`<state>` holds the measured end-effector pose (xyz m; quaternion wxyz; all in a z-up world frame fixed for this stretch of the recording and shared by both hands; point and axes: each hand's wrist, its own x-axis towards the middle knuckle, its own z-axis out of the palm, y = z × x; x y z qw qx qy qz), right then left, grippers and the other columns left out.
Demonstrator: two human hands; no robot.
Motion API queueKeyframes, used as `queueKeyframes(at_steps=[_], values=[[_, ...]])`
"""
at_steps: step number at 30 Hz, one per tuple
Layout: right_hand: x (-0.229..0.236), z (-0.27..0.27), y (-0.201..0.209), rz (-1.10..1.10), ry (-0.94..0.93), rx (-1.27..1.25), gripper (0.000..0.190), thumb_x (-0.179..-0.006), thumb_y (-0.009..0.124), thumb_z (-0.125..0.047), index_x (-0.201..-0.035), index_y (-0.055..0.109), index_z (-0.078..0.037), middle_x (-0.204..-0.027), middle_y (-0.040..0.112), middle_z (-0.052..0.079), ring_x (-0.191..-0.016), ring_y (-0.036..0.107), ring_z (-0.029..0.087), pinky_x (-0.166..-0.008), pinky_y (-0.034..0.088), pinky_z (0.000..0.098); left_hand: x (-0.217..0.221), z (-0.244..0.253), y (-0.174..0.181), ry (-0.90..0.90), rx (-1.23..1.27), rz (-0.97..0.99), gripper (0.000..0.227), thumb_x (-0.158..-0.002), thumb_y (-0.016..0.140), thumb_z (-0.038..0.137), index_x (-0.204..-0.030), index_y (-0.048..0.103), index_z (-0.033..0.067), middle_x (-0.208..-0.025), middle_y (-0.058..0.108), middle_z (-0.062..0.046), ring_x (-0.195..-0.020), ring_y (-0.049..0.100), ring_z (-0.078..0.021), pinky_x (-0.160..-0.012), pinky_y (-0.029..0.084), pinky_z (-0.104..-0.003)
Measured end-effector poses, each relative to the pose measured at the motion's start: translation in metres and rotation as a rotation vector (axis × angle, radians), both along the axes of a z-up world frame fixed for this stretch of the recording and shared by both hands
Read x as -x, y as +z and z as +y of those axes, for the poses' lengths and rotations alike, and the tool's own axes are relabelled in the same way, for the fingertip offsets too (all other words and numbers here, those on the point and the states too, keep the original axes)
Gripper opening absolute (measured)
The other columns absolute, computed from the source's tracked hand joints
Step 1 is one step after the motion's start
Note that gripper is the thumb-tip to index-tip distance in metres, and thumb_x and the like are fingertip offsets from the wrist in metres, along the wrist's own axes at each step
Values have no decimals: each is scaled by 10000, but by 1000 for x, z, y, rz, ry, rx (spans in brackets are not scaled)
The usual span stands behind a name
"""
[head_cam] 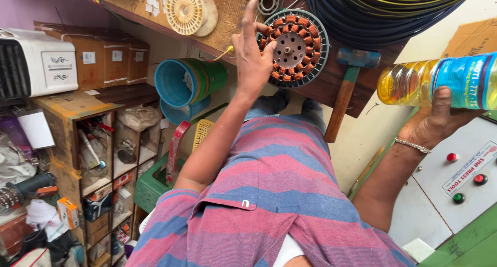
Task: The person pours a yellow liquid from a plastic bottle onto a copper-wound motor stator clamped to a workbench. The person rotates the stator by hand to coat different sections while continuing to pour.
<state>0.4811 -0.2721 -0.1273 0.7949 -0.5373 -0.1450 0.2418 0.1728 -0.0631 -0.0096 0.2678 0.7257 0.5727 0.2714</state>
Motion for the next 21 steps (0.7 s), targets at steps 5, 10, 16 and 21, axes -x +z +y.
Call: queueKeyframes(at_steps=[5,10,16,21], values=[[-8,-3,2,-10,-6,-19,956,-927,977,-208,-1602,308,-110,-1551,460,150,-1419,504,356,-1209,379,521,26,-15,16,52,199,-334,955,-943,726,13,-1674,154,239,-1401,567,-138,-1183,588,-228,-980,620,-400],[-6,-6,3,5,-17,-50,928,-930,968,-208,-1592,328,-101,-1565,453,158,-1419,501,353,-1202,382,530,29,-37,13,-21,237,-363,981,-1009,705,74,-1688,12,216,-1581,517,-233,-1404,579,-316,-1095,544,-405],[11,-10,10,28,8,-14,987,-925,976,-185,-1622,281,-114,-1618,425,139,-1448,474,344,-1227,397,555,23,-43,9,-42,201,-397,927,-1056,662,107,-1703,4,191,-1588,516,-248,-1410,623,-312,-1128,554,-395],[18,-10,3,80,46,-46,1041,-932,1000,-128,-1653,248,-132,-1619,417,140,-1481,460,350,-1246,373,552,24,-40,5,72,272,-470,851,-1035,656,101,-1685,111,161,-1488,619,-206,-1132,657,-201,-934,583,-324]])
